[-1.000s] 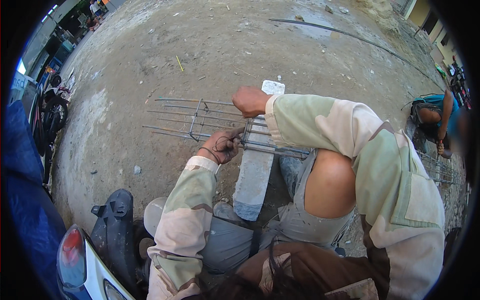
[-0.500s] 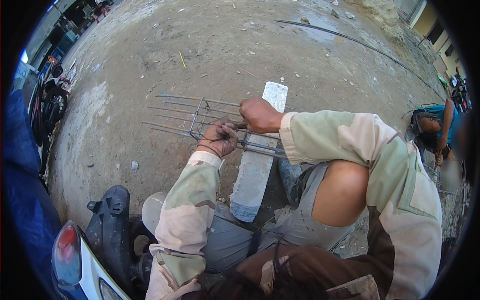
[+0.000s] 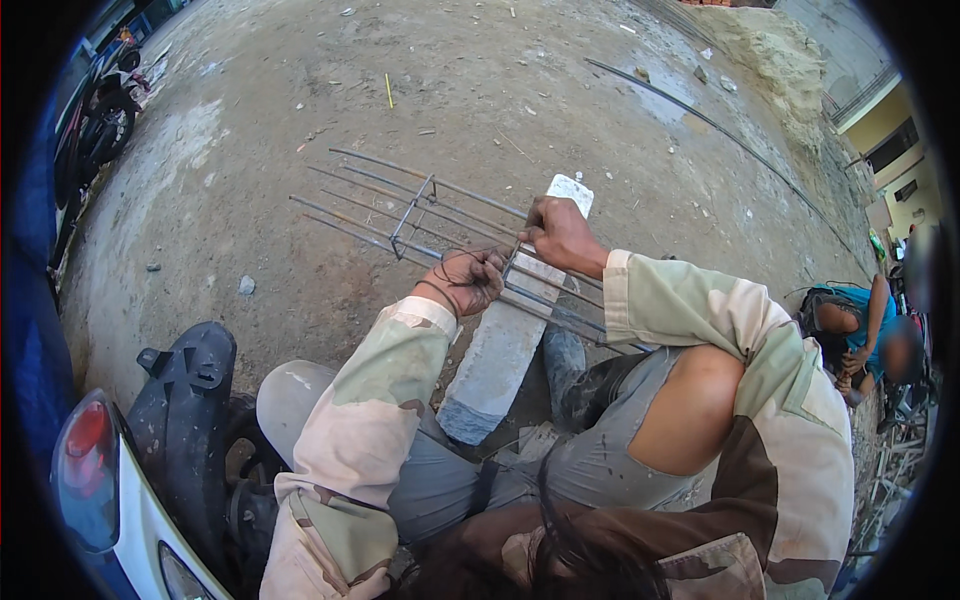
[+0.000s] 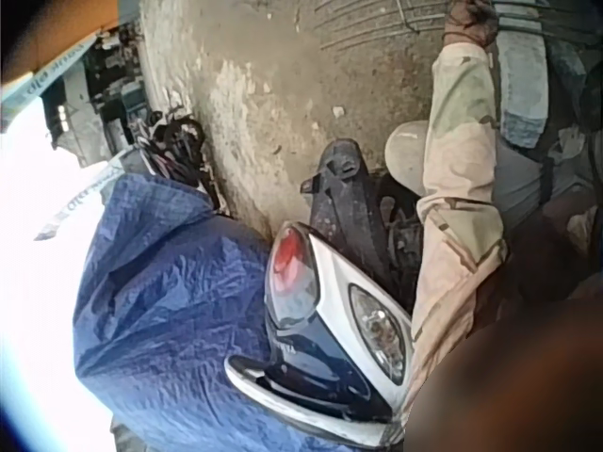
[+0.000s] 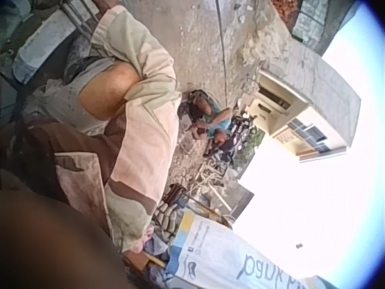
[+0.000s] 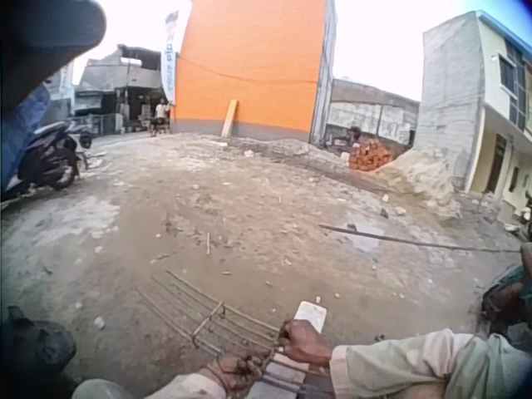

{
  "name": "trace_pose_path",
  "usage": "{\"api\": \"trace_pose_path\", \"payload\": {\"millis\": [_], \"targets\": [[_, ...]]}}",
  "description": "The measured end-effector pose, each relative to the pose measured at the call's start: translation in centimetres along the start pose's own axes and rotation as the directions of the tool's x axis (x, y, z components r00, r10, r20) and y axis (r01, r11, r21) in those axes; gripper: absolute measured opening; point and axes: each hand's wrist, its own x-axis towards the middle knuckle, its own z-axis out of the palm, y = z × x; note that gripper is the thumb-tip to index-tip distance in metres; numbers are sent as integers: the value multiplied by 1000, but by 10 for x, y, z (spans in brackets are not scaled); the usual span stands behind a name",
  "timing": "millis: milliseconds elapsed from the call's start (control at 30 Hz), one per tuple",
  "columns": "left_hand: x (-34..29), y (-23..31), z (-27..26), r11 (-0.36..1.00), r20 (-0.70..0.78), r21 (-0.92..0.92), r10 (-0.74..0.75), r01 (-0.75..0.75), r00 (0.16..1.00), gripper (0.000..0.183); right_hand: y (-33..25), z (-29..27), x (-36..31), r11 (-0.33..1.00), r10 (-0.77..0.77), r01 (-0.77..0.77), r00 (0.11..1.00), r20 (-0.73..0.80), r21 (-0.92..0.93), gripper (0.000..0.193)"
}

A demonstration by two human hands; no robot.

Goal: The person constructs a rebar cage by wrapping wire around the rebar joints by hand and tightening the wire using pliers.

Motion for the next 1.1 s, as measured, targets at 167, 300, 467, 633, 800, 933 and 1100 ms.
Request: {"api": "trace_pose_path", "payload": {"millis": [167, 300, 467, 633, 800, 933, 1100], "targets": [[2, 0, 5, 999, -56, 44, 9, -7, 998, 24, 2, -3, 2, 961, -249, 251, 968, 33, -114, 15], [1, 15, 15, 995, -19, -79, -58, 56, 998, 24, -1, 7, -23, 896, -415, 417, 909, 46, -154, 11], [12, 15, 26, 989, -39, -140, 35, -40, 999, 25, 2, 13, -47, 707, -661, 641, 749, 41, -298, 13], [8, 4, 33, 993, -127, -73, 78, -88, 989, 22, -6, 16, -54, 721, -627, 593, 779, 26, -358, 17], [7, 1, 32, 993, -153, -91, 57, -72, 987, 22, -7, 15, -39, 988, -119, 113, 992, -45, -108, 28], [7, -1, 25, 994, -132, 31, 104, -101, 986, 18, 1, 9, -28, 947, -152, 127, 987, -61, -294, 41], [-4, -10, 19, 920, -83, 366, 184, -142, 979, 10, 11, 7, -17, 741, -373, 441, 897, 236, -506, 37]]}}
